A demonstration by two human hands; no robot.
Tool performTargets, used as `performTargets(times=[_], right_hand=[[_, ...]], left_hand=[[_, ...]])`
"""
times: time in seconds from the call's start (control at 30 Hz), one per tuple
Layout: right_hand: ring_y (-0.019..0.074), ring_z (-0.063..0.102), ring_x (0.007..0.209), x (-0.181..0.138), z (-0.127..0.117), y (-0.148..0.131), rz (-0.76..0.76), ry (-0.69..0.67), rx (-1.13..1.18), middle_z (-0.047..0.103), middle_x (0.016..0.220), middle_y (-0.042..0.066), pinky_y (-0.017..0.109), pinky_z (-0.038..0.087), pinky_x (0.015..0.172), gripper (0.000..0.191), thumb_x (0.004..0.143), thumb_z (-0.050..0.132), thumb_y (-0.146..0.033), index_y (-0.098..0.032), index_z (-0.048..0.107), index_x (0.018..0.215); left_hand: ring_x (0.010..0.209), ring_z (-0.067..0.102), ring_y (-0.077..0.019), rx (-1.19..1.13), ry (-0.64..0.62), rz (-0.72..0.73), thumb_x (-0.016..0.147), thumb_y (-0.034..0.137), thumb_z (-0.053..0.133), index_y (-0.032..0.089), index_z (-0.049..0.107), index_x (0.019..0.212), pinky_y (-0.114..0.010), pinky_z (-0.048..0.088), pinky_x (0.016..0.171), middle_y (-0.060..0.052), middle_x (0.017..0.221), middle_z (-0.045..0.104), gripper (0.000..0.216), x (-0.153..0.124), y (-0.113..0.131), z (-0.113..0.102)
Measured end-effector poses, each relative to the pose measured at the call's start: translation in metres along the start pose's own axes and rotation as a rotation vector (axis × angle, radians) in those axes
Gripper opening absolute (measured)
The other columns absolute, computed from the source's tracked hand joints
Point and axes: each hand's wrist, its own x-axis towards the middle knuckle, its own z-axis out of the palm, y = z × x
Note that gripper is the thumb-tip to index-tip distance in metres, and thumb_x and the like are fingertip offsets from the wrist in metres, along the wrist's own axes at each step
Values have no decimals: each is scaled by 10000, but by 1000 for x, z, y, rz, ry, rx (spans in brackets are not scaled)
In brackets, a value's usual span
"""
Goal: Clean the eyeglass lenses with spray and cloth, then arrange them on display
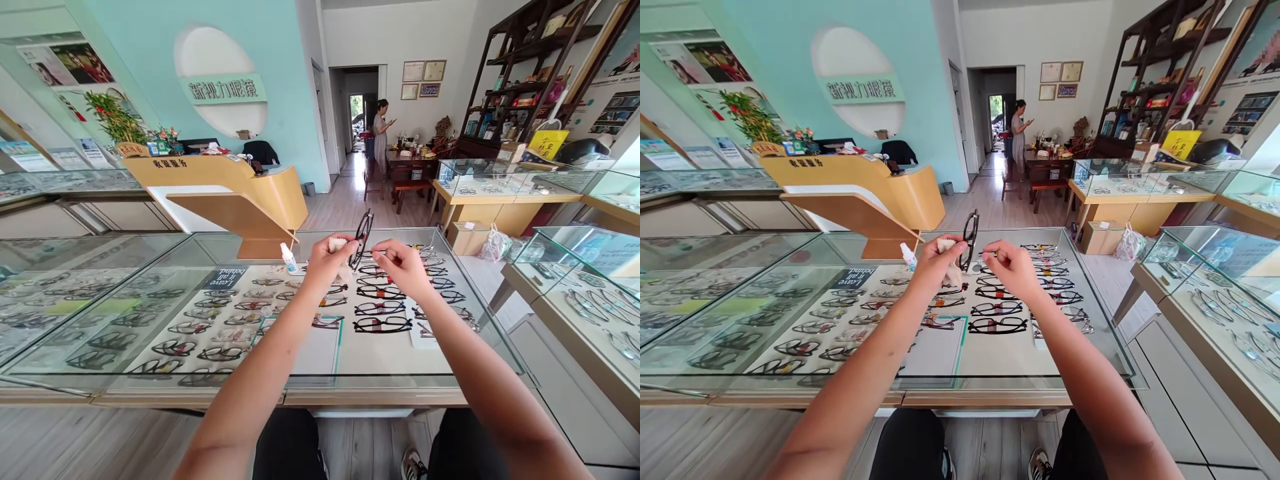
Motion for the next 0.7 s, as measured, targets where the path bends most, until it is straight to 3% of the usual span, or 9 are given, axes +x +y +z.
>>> performTargets(times=[0.1,0.2,0.43,0.7], right_hand=[[143,307,606,2,-1,-1,2,37,99,310,635,-90,314,311,650,404,972,689,-616,-220,744,1037],[134,282,587,4,1,-1,33,14,162,300,601,-98,315,293,632,498,924,712,-721,-224,719,946],[113,248,581,4,12,9,146,-164,330,345,608,-101,315,180,583,550,907,740,-755,-210,679,956],[108,289,619,5,11,10,181,-214,465,445,680,-74,306,200,589,539,876,799,-724,-210,659,950]], left_hand=[[553,464,-107,-124,-8,-42,697,624,926,215,780,921,-255,373,512,37,672,576,488,-2,-5,24],[566,461,-104,-172,20,-48,672,636,945,215,757,913,-248,382,516,40,686,578,520,-7,-15,31],[622,507,-108,-198,-56,-121,666,638,968,213,745,955,-232,401,555,41,732,603,561,-7,-38,14],[601,474,-90,-210,-162,-130,695,631,965,213,713,921,-227,395,559,44,757,598,537,-7,-37,13]])
